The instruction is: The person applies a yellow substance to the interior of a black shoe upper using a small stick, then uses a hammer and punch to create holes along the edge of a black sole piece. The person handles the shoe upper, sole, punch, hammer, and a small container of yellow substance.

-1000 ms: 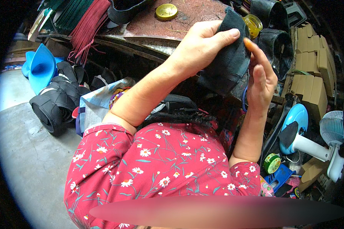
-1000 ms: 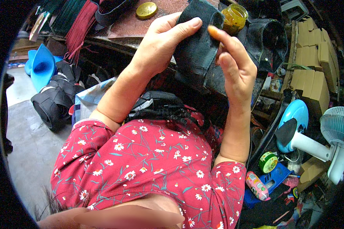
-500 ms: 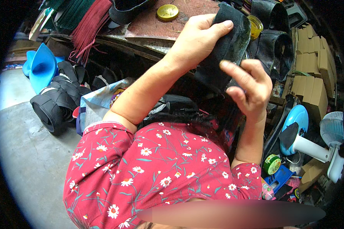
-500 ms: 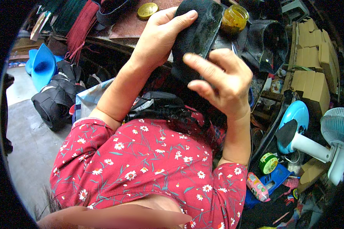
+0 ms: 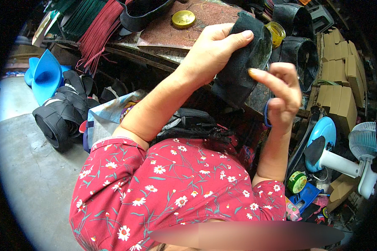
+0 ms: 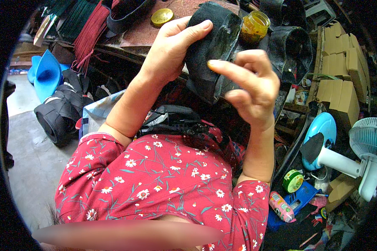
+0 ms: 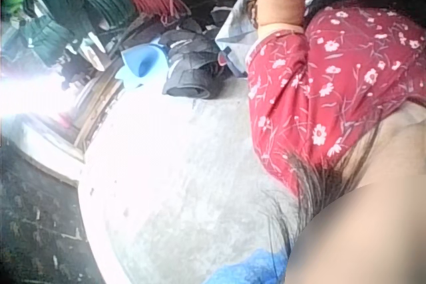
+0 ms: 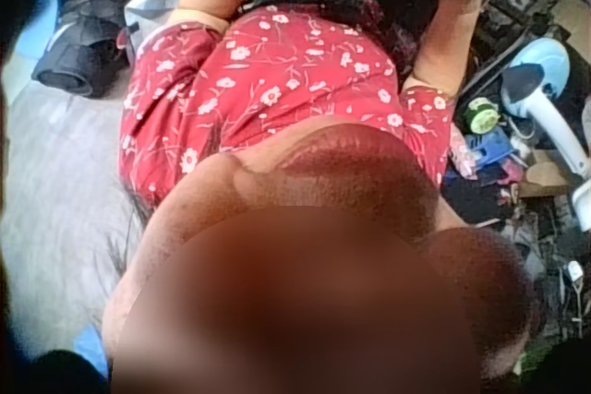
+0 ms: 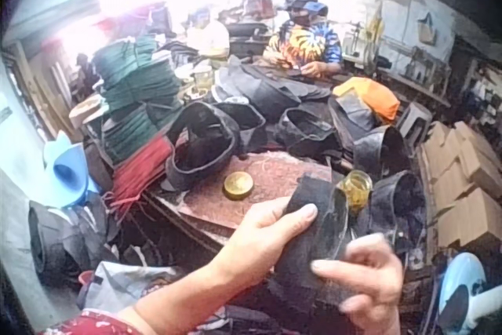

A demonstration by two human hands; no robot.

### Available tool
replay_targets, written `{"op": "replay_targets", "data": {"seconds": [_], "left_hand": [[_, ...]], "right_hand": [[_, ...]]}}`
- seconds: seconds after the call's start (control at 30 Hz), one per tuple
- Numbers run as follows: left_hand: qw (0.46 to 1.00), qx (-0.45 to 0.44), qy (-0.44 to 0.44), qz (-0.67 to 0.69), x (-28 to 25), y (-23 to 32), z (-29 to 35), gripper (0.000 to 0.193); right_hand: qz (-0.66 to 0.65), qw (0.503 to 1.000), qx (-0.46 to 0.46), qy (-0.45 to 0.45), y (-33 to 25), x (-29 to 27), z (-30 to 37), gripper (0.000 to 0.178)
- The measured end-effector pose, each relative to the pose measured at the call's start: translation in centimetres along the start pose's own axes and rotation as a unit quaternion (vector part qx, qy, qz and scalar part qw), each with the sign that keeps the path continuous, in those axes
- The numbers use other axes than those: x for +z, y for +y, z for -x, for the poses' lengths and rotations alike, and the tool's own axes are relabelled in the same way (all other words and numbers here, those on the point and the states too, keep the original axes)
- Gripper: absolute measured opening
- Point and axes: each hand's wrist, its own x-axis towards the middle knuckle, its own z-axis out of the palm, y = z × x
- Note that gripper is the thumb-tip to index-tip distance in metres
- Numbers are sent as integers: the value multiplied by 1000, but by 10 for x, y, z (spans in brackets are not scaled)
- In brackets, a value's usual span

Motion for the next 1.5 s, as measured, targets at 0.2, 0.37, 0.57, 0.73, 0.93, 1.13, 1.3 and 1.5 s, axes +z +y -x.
{"op": "replay_targets", "data": {"seconds": [0.2, 0.37, 0.57, 0.73, 0.93, 1.13, 1.3, 1.5], "left_hand": [[999, -1, 0, 49, -3, 5, -3, 25], [998, -17, 13, 61, -2, 9, -1, 25], [997, 23, 36, 72, -2, 9, -3, 22], [990, 32, 84, 104, -11, 17, -4, 19], [978, -4, -57, 199, -12, 31, 5, 42], [972, 38, -165, 162, -13, 33, 9, 45], [998, 19, -27, 61, -9, 20, 5, 32], [997, 62, 40, 27, -5, 9, -5, 19]], "right_hand": [[197, 978, -52, 34, 0, -2, -1, 47], [110, 986, -73, 104, -6, 0, -8, 62], [-21, 999, 29, 8, -3, 12, -12, 83], [-68, 994, 27, -84, 3, -3, -12, 73], [194, 976, 91, 49, 67, -43, -40, 64], [453, 877, 150, -62, 132, -16, -57, 62], [490, 859, 109, -96, 128, -26, -58, 63], [445, 882, 154, -37, 101, -38, -44, 63]]}}
